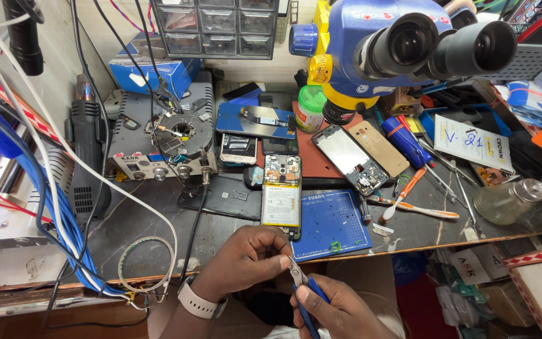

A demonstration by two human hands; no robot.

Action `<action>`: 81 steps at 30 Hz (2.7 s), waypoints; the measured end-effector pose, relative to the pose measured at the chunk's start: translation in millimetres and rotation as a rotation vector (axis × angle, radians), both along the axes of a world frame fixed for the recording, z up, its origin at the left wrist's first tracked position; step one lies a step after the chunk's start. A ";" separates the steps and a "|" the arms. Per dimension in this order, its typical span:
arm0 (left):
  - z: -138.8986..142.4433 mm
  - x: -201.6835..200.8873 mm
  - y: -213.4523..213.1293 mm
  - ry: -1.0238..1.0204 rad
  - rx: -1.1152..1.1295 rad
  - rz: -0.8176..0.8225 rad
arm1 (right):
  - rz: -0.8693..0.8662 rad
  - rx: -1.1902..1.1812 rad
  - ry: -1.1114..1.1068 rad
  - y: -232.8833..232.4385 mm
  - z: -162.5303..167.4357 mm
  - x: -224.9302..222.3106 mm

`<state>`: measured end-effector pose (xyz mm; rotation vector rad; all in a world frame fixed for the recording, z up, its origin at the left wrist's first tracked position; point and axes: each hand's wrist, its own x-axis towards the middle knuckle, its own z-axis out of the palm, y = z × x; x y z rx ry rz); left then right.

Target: The person works at a cluttered electronics repair bench on a disassembled smartphone, holding and turning over its exposed board and battery assembly, prying at small components by hand, and using blue-handled pliers to grip and trim small parts near the phone. Other phone parts, a microscope, and repair tools cover the bench.

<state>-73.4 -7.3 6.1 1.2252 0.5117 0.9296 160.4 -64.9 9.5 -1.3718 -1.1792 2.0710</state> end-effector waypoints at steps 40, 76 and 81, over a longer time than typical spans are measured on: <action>1.9 1.8 -1.5 -0.036 -0.004 0.005 | 0.082 0.243 0.094 2.6 -19.4 8.3; 29.6 -2.6 -4.1 0.302 0.481 -0.011 | 0.394 0.075 -0.194 13.9 79.8 21.4; 30.8 -4.5 -4.8 0.325 0.376 -0.071 | 0.412 0.035 -0.196 14.1 74.3 24.5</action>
